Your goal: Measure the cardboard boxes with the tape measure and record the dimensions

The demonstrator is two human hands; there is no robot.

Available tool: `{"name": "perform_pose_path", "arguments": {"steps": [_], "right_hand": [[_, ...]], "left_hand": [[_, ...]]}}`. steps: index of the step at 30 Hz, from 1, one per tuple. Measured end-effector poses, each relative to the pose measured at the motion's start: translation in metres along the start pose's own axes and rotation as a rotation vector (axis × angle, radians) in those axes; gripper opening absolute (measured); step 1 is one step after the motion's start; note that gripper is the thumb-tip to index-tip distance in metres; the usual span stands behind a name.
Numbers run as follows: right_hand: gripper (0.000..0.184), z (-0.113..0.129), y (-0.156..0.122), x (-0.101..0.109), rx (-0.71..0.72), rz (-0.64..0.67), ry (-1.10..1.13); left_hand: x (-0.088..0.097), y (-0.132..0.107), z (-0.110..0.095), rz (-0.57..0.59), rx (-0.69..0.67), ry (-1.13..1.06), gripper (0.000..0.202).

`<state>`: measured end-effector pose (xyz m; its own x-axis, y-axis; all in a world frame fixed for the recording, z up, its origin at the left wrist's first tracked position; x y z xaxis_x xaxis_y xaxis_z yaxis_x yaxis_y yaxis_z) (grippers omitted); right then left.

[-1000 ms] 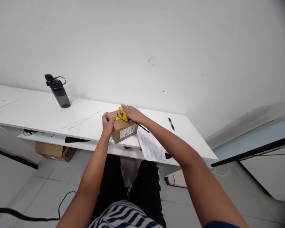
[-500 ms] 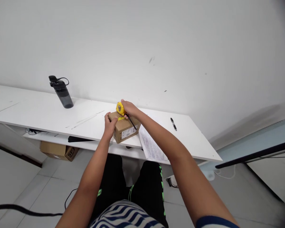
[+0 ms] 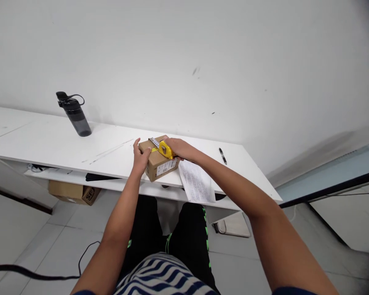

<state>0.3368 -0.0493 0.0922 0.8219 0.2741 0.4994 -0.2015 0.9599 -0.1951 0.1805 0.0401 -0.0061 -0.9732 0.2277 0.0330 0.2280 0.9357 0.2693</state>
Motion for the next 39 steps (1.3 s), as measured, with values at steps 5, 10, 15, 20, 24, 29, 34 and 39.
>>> {"name": "perform_pose_path", "arguments": {"steps": [5, 10, 15, 20, 24, 29, 34, 39], "right_hand": [[0.059, -0.009, -0.04, -0.003, -0.034, -0.004, -0.04], [0.062, -0.015, -0.038, -0.003, -0.038, -0.009, 0.004], [0.06, -0.016, -0.033, -0.004, 0.028, 0.019, 0.031], [0.058, -0.016, -0.034, -0.005, 0.052, 0.048, 0.06], [0.058, -0.02, -0.023, 0.004, 0.023, -0.041, 0.121], [0.064, -0.02, 0.02, 0.005, -0.01, -0.037, 0.197], [0.066, -0.014, 0.047, 0.016, 0.035, -0.128, 0.336], [0.067, 0.01, 0.033, 0.039, 0.223, -0.246, 0.343]], "left_hand": [[-0.002, 0.004, -0.021, 0.148, -0.008, 0.35, 0.056], [-0.004, 0.009, -0.025, 0.302, 0.077, 0.512, 0.051], [-0.002, 0.008, -0.028, 0.292, 0.092, 0.544, 0.05], [-0.003, 0.007, -0.029, 0.297, 0.099, 0.549, 0.05], [-0.003, 0.006, -0.028, 0.315, 0.098, 0.546, 0.05], [-0.004, 0.007, -0.026, 0.312, 0.073, 0.512, 0.05], [0.01, 0.005, -0.021, 0.249, -0.027, 0.372, 0.049], [0.054, -0.017, 0.007, 0.137, -0.104, 0.102, 0.06]]}}
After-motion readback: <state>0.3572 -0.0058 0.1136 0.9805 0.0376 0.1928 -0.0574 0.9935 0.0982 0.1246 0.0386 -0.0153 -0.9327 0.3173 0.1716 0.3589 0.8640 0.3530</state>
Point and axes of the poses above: each hand's wrist, its own y-axis towards the middle knuckle, its own x-axis out of the back of the hand, z = x × y, the point moved 8 cm from there along y, towards the middle knuckle, and after that the axes turned 11 degrees about z, right-handed, at the moved point
